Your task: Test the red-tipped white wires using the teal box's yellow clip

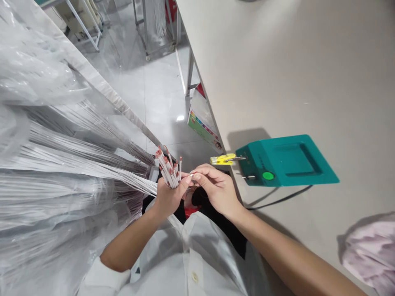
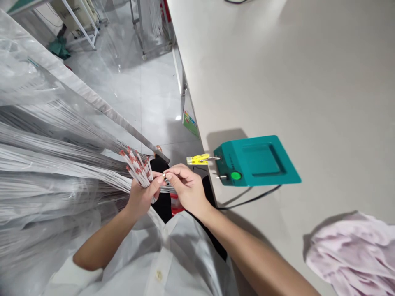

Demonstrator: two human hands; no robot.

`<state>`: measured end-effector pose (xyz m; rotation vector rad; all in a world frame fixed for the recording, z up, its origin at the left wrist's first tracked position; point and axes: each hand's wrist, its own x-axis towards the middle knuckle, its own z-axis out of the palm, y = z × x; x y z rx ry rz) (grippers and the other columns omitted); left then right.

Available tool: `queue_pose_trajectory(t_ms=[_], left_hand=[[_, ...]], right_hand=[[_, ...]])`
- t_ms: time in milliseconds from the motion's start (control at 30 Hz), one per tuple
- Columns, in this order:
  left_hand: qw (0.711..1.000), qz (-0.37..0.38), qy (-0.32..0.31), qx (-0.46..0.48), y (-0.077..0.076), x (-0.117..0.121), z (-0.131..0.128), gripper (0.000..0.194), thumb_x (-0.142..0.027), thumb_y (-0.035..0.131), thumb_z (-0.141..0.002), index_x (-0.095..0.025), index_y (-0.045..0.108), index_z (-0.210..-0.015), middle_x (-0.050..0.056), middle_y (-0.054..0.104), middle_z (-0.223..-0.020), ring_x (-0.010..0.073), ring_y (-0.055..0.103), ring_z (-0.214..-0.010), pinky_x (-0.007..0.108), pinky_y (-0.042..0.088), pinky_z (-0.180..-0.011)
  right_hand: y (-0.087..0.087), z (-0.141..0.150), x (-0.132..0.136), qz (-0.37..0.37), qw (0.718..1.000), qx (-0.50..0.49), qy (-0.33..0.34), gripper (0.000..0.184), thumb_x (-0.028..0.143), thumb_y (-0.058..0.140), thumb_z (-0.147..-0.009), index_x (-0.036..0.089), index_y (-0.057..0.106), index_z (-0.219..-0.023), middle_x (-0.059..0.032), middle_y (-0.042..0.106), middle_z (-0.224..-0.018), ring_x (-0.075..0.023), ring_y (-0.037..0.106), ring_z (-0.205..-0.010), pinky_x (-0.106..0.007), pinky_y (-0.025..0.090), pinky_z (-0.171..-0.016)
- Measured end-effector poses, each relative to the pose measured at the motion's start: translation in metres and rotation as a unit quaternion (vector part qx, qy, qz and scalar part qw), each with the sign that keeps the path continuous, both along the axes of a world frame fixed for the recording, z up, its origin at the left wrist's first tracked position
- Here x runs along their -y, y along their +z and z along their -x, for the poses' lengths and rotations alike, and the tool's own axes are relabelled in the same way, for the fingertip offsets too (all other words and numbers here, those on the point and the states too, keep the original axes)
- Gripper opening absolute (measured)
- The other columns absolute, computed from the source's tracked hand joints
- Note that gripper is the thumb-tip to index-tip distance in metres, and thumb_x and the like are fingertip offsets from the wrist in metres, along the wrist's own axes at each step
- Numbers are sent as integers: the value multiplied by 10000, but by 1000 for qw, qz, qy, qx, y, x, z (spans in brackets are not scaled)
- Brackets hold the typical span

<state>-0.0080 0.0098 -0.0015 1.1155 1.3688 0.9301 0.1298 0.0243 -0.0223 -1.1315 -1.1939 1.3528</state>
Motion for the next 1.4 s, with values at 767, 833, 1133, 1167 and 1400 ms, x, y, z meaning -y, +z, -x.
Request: queue_pose_trajectory(t_ms=[767, 833, 1133, 1167, 1400], left_hand=[[994, 39, -94, 42, 4, -5, 12, 319, -423, 592, -746, -133, 582, -615, -62, 378, -402, 47, 322, -372, 204, 233, -379], [989, 44, -126, 71, 5, -6, 17, 319, -428, 608, -733, -130, 591, -619, -57, 393, -402, 50, 336, -367, 204, 231, -374], [980, 49, -83, 173, -5, -1, 22, 334, -455, 630, -719, -122, 622, -697, 23, 588, -599, 33, 360, -383, 207, 249, -384], [981, 41, -74, 173, -6, 0, 20, 326, -447, 625, -727, -122, 625, -704, 22, 590, -596, 34, 362, -383, 207, 259, -387], [999, 19, -10, 37, -3, 4, 5, 249, -388, 595, -756, -145, 653, -762, -20, 566, -527, 63, 416, -410, 211, 339, -438]], right_hand=[[27, -25, -15, -118, 974, 129, 145, 79, 283, 656, -744, 221, 696, -772, -55, 631, -897, -159, 618, -790, -284, 519, -670], [27, -25, -17, -96, 975, 99, 175, 90, 294, 649, -752, 221, 698, -735, -41, 632, -841, -134, 612, -721, -260, 515, -622], [10, 5, -1, 91, 977, -162, 102, 115, 317, 696, -709, 206, 708, -736, 0, 609, -678, -105, 561, -571, -250, 461, -535], [9, 8, 1, 109, 975, -175, 86, 122, 322, 694, -711, 204, 706, -738, 5, 608, -646, -102, 552, -557, -247, 454, -530], [3, 15, 9, 91, 991, -98, -28, 135, 333, 663, -738, 203, 698, -753, 5, 620, -664, -89, 514, -538, -242, 459, -534]])
